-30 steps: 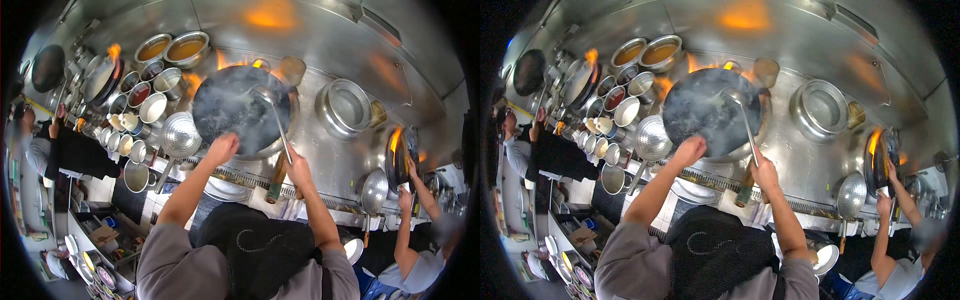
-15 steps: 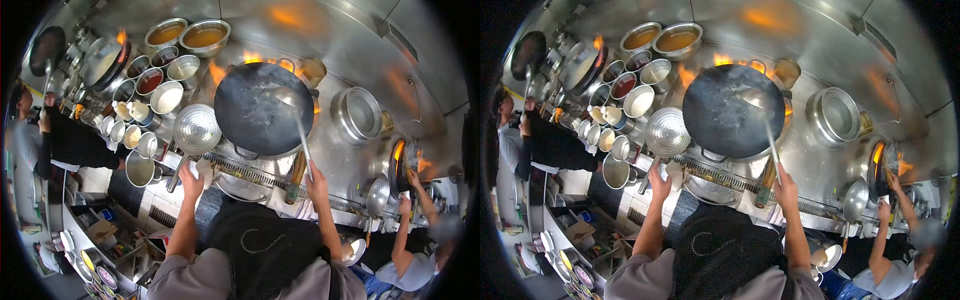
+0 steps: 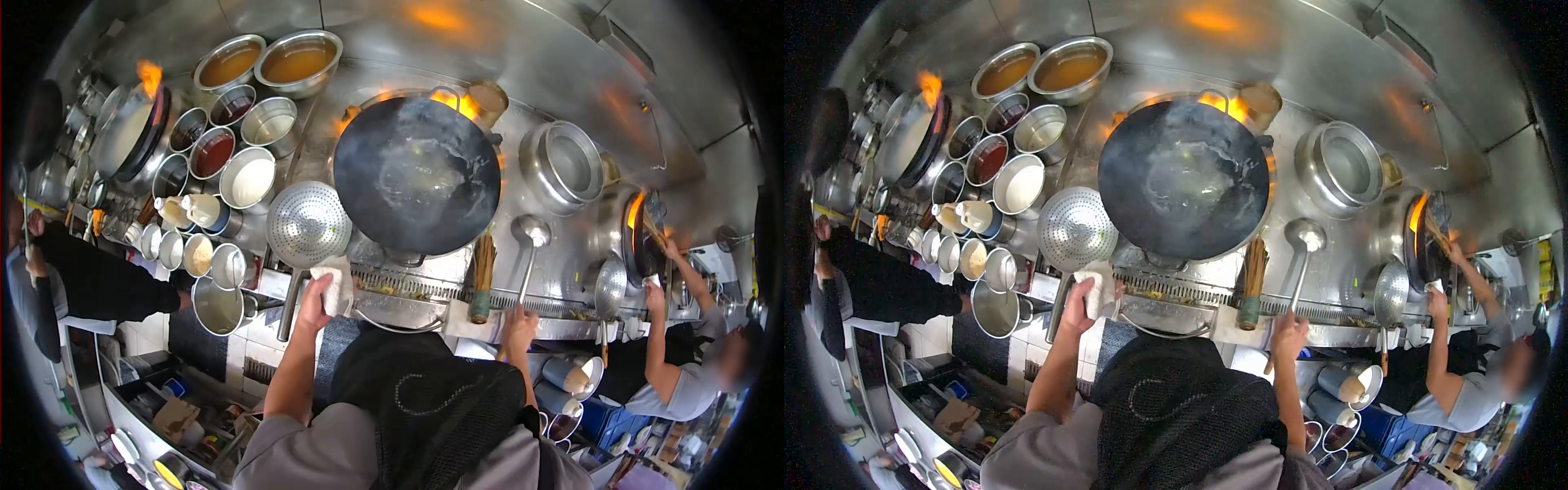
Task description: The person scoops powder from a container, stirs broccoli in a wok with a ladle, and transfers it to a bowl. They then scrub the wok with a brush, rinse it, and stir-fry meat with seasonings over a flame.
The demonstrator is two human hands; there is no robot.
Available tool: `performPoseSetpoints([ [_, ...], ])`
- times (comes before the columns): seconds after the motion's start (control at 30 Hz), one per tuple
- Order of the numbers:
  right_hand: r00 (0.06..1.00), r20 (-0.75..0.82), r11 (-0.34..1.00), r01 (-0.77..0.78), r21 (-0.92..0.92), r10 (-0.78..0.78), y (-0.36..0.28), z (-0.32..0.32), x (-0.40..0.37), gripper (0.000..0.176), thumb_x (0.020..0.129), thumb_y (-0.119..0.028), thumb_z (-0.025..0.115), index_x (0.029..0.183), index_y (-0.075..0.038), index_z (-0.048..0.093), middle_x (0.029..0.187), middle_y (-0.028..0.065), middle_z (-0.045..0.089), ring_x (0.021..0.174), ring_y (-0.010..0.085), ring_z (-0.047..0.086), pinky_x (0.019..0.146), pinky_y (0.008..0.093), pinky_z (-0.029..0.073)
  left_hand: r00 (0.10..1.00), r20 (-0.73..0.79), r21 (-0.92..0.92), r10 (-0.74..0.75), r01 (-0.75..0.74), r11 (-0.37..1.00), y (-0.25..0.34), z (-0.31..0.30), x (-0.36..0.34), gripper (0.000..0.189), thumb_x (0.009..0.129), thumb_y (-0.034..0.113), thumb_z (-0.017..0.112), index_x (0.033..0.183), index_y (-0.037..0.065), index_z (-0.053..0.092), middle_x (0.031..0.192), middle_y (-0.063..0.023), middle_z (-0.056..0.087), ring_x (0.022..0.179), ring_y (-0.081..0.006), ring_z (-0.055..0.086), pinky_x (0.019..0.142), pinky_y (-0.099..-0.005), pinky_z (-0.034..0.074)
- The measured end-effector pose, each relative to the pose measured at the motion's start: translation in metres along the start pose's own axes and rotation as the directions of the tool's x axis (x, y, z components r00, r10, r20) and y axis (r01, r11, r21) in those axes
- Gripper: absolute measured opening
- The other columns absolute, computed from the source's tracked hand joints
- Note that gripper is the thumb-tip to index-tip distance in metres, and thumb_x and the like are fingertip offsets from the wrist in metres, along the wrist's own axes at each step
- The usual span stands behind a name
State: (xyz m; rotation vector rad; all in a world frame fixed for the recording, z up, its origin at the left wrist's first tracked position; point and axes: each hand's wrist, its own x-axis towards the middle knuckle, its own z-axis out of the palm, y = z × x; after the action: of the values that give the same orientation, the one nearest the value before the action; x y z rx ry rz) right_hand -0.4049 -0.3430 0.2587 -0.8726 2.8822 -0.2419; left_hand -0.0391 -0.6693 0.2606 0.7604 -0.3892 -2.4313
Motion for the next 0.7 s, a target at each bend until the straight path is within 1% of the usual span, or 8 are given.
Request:
performPoseSetpoints([
  [0.1,0.995,0.095,0.988,-0.04,0.148,0.026,-0.047,0.04,0.02,0.074,0.087,-0.038,0.065,0.149,-0.01,0.035,0.113,0.0287,0.06,0.108,0.049,0.058,0.092,0.0533,0.047,0.997,-0.044,0.056,0.064,-0.061,0.997,0.005,0.035,0.007,0.044,0.096,0.016,0.059,0.135,0.004,0.044,0.12,-0.0161,0.06,0.098,-0.0317,0.067,0.078,-0.042,0.058],
  [0.23,0.923,0.336,0.979,-0.202,0.005,0.188,-0.084,0.039,0.044,0.079,0.083,-0.038,0.07,0.147,-0.004,0.038,0.122,0.03,0.058,0.114,0.0427,0.058,0.097,0.0483,0.046,0.99,-0.091,0.322,0.104,-0.069,0.944,-0.004,0.049,0.021,0.043,0.096,0.019,0.061,0.132,0.01,0.039,0.117,-0.0149,0.061,0.088,-0.0296,0.069,0.065,-0.0376,0.058],
  [0.3,0.953,0.302,0.792,-0.207,0.574,0.03,-0.043,0.061,0.072,0.082,0.081,-0.031,0.074,0.147,0.0,0.035,0.122,0.0253,0.061,0.107,0.0352,0.063,0.095,0.0429,0.047,0.991,-0.108,0.366,0.083,-0.037,0.93,-0.009,0.048,0.026,0.042,0.098,0.025,0.059,0.131,0.012,0.037,0.117,-0.0134,0.061,0.088,-0.0287,0.068,0.065,-0.0386,0.058],
  [0.37,0.956,0.291,0.807,-0.202,0.555,0.039,-0.084,-0.054,0.06,0.081,0.082,-0.022,0.075,0.147,0.003,0.033,0.123,0.0234,0.061,0.107,0.0291,0.063,0.094,0.0377,0.047,0.994,-0.111,0.225,0.006,0.019,0.974,-0.011,0.049,0.022,0.04,0.101,0.033,0.054,0.132,0.013,0.038,0.119,-0.0123,0.061,0.092,-0.0284,0.068,0.067,-0.0392,0.059],
  [0.47,0.986,0.155,0.745,-0.145,0.651,0.056,-0.103,-0.113,0.034,0.08,0.086,-0.014,0.071,0.15,0.002,0.026,0.126,0.0252,0.059,0.11,0.0308,0.061,0.094,0.0358,0.047,0.988,-0.086,0.098,-0.127,0.135,0.986,-0.012,0.053,0.019,0.054,0.102,0.052,0.039,0.138,0.012,0.039,0.126,-0.0145,0.057,0.108,-0.033,0.062,0.088,-0.0493,0.054],
  [0.57,0.934,-0.356,0.874,0.188,0.447,-0.019,-0.109,-0.086,-0.004,0.083,0.09,-0.011,0.064,0.153,0.003,0.011,0.138,0.0332,0.045,0.123,0.0395,0.052,0.104,0.041,0.039,0.979,0.008,0.03,-0.203,0.202,0.979,-0.011,0.074,0.021,0.065,0.1,0.059,0.031,0.141,0.01,0.039,0.136,-0.0153,0.052,0.12,-0.0359,0.056,0.1,-0.0584,0.046],
  [0.63,0.954,-0.277,0.937,0.2,0.286,-0.119,-0.077,-0.022,-0.041,0.084,0.089,-0.011,0.063,0.153,0.002,0.011,0.14,0.0391,0.039,0.127,0.0494,0.046,0.106,0.0465,0.038,0.973,-0.081,-0.006,-0.217,0.218,0.976,-0.01,0.093,0.025,0.064,0.1,0.059,0.03,0.14,0.01,0.04,0.137,-0.0135,0.05,0.124,-0.0345,0.053,0.1,-0.0594,0.046],
  [0.7,0.955,0.289,0.995,0.034,0.095,-0.061,-0.059,-0.023,-0.065,0.085,0.086,-0.02,0.066,0.154,-0.007,0.016,0.126,0.0383,0.05,0.108,0.0532,0.055,0.092,0.0546,0.047,0.966,-0.108,0.002,-0.234,0.236,0.972,-0.014,0.095,0.034,0.065,0.1,0.06,0.03,0.14,0.01,0.04,0.137,-0.0126,0.05,0.124,-0.0339,0.052,0.1,-0.0598,0.045],
])
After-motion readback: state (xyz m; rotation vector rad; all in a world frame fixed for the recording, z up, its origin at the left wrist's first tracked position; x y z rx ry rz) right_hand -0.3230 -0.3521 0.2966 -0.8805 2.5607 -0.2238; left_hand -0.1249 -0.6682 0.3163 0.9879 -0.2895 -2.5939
